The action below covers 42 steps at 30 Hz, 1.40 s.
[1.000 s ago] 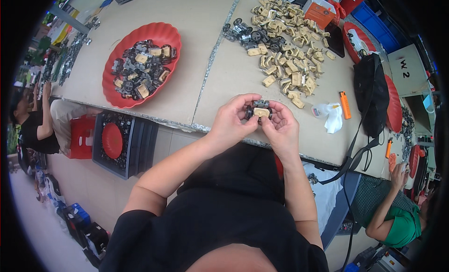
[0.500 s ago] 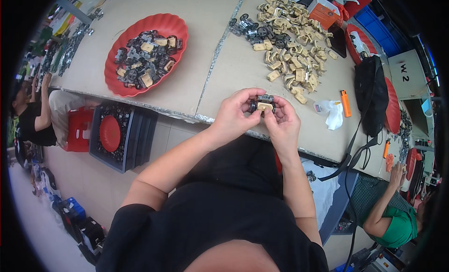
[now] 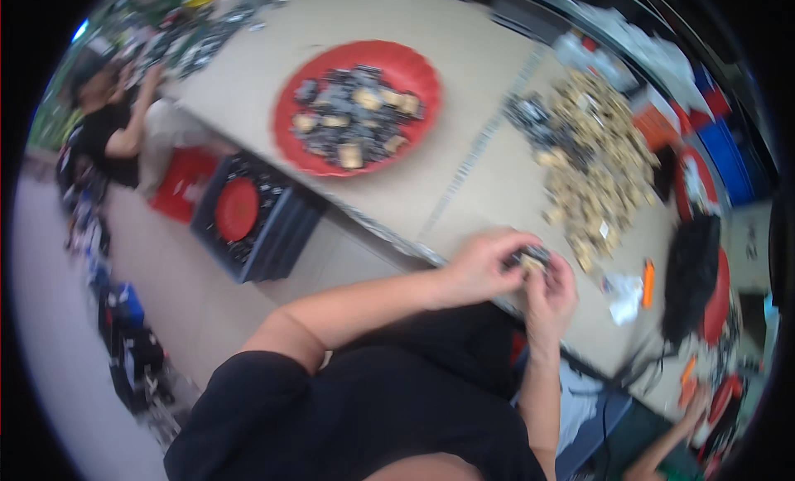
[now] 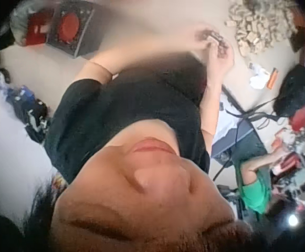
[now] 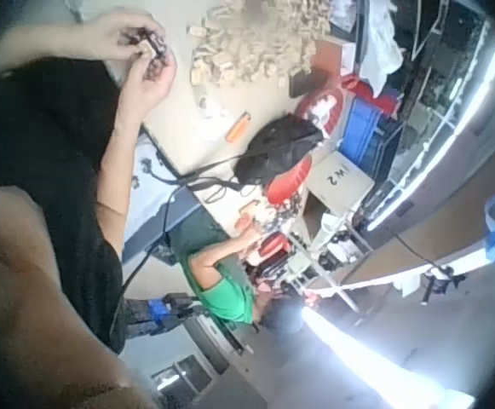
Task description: The person assembles small components by hand, joining them with glue from a bottle.
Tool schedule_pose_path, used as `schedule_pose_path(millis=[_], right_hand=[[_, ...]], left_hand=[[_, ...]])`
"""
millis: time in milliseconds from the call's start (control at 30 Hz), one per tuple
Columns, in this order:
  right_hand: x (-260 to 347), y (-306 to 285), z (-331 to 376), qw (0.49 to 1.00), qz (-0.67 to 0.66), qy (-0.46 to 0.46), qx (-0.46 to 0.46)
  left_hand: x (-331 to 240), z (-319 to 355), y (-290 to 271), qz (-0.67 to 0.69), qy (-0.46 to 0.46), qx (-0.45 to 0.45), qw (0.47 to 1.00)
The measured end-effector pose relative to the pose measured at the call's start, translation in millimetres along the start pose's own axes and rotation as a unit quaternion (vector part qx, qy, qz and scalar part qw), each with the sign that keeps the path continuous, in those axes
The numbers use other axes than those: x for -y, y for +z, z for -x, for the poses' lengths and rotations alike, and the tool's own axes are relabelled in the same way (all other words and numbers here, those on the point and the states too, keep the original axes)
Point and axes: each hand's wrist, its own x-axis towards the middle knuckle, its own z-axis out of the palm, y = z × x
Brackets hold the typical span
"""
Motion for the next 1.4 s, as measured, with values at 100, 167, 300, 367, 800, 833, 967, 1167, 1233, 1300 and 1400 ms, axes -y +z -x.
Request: schedule_pose_path(millis=[100,167,300,367,800,833,967,1167,1233,1300,1400], right_hand=[[-3.9,-5.1,1.2,1.0,0.01,-0.019,-0.006],[-3.6,-6.2,1.1,1.0,0.009,-0.02,-0.02],[-3.3,-8.3,-0.2,1.0,0.023,-0.01,-0.003],[-1.9,-5.2,-2.0,1.0,0.001,-0.011,0.005],[-1.8,-10.3,3.3,1.0,0.02,0.008,-0.018],[-2.6,-8.5,3.0,1.0,0.019,0.005,-0.009],[-6.2,-7.3,1.3,0.999,0.022,-0.018,-0.031],[-7.8,1.7,-7.2,0.999,-0.017,-0.029,0.013],[-13.3,0.2,-7.9,0.999,-0.008,-0.04,-0.004],[-12.4,-0.9,-6.5,0.999,0.0,-0.046,-0.011],[-11.2,-1.5,-3.2,0.999,-0.003,-0.044,-0.018]], left_hand=[[0.4,-0.8,3.2,-0.033,0.043,-0.018,0.998],[3.8,-1.5,9.6,-0.011,0.036,-0.025,0.999],[2.0,-1.9,8.5,-0.01,0.036,-0.021,0.999],[2.4,-0.5,5.7,-0.012,0.044,-0.03,0.999],[1.5,0.3,9.4,0.007,0.034,-0.035,0.999],[3.0,0.2,8.7,-0.016,0.048,-0.037,0.998],[-1.5,-5.0,5.5,0.007,0.013,-0.014,1.0],[5.3,-5.7,1.6,0.081,-0.04,-0.006,0.996],[4.7,-6.9,1.7,0.052,-0.063,0.008,0.997],[1.5,-6.5,4.3,0.068,-0.069,0.016,0.995],[0.3,-4.9,8.9,0.089,-0.091,0.018,0.992]])
